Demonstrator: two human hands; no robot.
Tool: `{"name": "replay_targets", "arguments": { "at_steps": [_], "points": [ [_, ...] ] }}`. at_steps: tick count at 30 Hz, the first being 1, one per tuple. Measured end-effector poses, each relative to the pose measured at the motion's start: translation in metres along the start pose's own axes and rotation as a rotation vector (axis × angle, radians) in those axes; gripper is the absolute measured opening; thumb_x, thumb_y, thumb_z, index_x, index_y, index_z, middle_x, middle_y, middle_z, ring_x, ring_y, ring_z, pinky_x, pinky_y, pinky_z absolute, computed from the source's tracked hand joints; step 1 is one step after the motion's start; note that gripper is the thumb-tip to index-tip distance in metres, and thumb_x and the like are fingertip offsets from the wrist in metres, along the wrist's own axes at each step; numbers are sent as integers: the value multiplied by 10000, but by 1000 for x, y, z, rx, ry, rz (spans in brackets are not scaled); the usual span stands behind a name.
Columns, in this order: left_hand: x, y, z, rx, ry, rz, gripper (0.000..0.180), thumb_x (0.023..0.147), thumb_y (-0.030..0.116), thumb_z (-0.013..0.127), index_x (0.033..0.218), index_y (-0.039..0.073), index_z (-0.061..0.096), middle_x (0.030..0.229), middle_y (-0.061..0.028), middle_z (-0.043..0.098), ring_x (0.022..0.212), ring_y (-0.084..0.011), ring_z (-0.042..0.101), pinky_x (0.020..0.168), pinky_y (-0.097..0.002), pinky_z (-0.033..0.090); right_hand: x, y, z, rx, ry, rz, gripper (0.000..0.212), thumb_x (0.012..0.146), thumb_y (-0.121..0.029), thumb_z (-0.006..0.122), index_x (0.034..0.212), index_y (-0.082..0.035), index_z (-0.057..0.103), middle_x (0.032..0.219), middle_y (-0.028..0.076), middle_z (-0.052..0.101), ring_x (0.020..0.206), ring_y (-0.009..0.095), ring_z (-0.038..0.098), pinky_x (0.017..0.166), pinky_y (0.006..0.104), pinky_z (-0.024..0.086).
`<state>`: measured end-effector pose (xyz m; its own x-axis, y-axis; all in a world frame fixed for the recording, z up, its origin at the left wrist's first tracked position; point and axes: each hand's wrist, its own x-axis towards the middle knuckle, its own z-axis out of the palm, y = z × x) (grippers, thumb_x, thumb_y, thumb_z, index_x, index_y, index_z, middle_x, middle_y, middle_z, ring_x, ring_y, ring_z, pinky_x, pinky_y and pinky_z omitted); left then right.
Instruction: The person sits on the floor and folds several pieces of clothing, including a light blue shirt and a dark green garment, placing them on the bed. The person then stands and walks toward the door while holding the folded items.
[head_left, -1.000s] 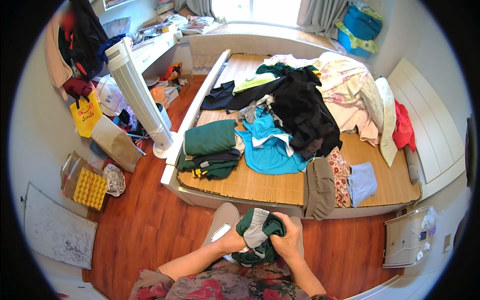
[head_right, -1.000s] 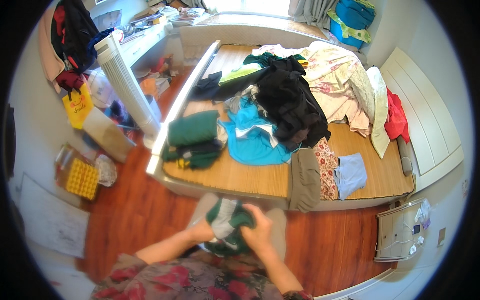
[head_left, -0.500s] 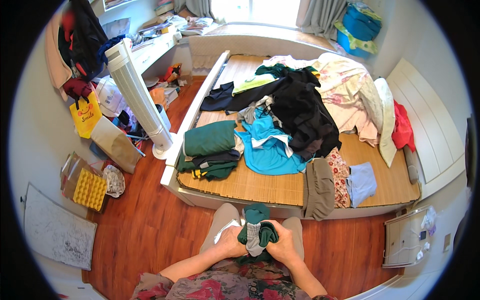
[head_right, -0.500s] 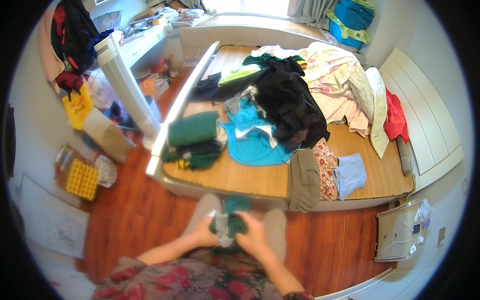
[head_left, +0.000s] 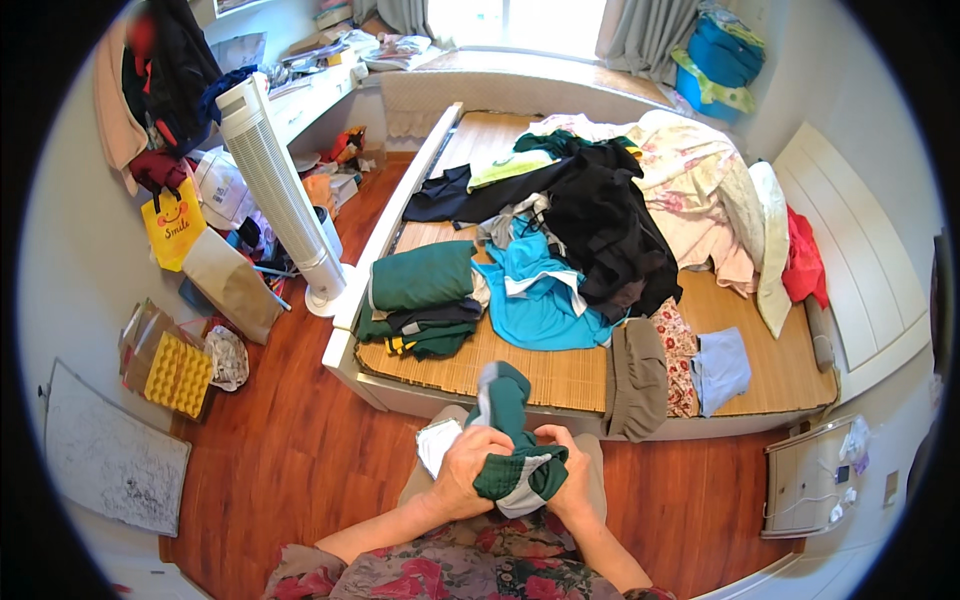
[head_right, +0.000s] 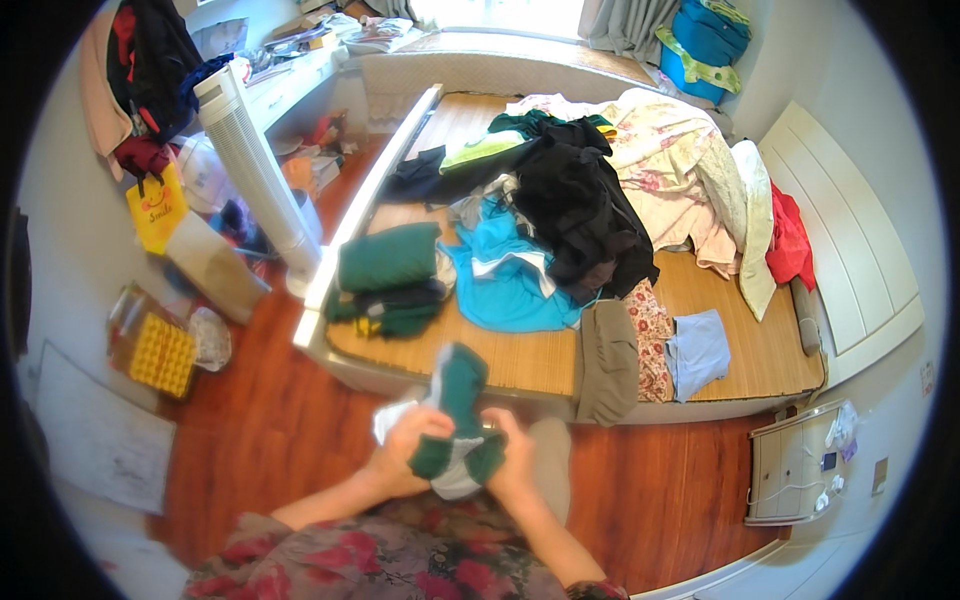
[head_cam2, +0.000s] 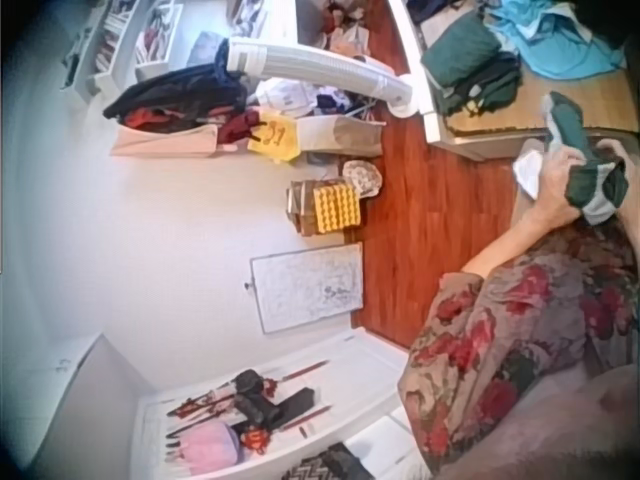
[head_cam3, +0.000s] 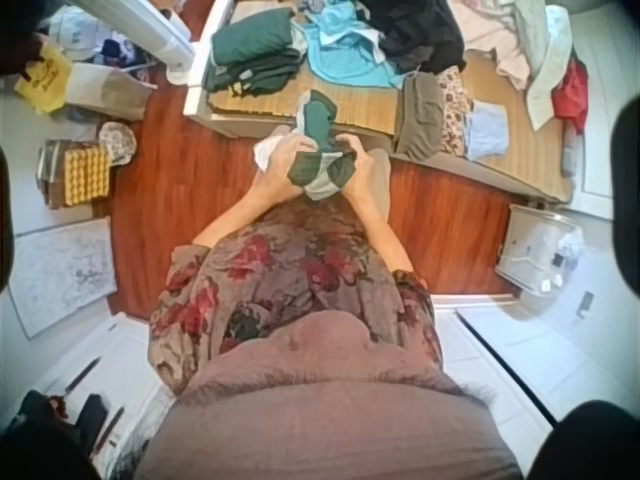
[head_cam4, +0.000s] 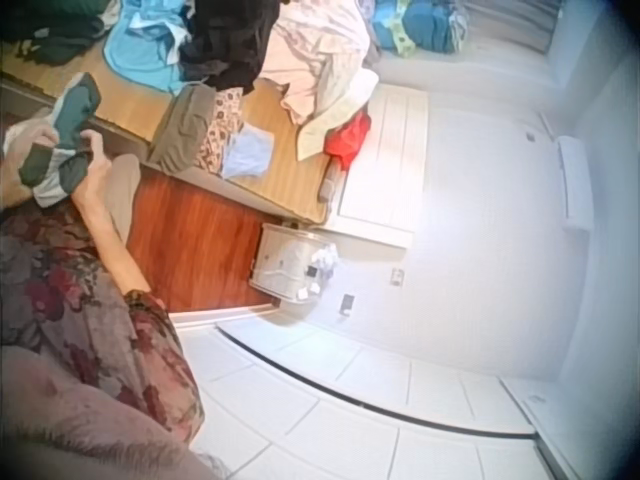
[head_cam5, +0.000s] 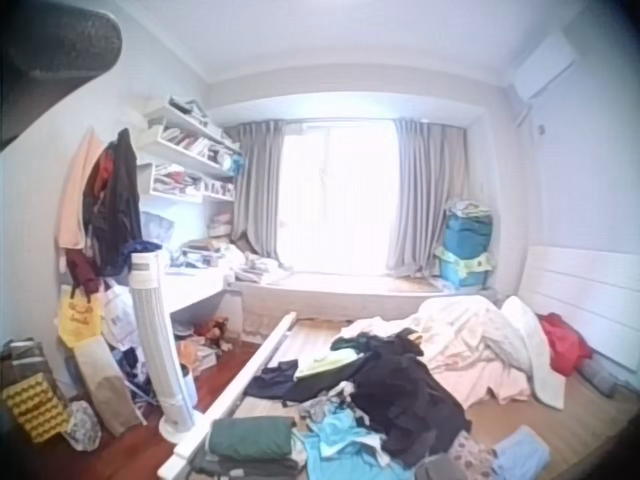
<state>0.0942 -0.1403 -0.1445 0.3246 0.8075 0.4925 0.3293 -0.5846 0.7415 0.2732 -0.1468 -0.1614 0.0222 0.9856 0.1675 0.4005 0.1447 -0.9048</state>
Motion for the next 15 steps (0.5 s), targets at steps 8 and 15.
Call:
{"name": "replay_targets", "arguments": {
  "at_steps": [8, 15],
  "points": [
    [-7, 11, 4, -169, -442, -514, 369, 752, 278, 750, 1017, 48, 635, 876, -122, 685, 798, -162, 650, 724, -318, 515, 1, 5, -6, -69, 105, -52, 338, 728, -40, 646, 1065, -13, 630, 925, 152, 669, 809, 264, 651, 728, 329, 508],
    [-4, 11, 11, -79, -429, -451, 405, 747, 357, 712, 990, 55, 594, 980, -204, 630, 920, -405, 605, 787, -451, 494, 0, 2, -10, -125, 153, -66, 315, 700, -20, 673, 1014, -13, 653, 897, 152, 682, 816, 274, 669, 741, 329, 519]
  ]
}}
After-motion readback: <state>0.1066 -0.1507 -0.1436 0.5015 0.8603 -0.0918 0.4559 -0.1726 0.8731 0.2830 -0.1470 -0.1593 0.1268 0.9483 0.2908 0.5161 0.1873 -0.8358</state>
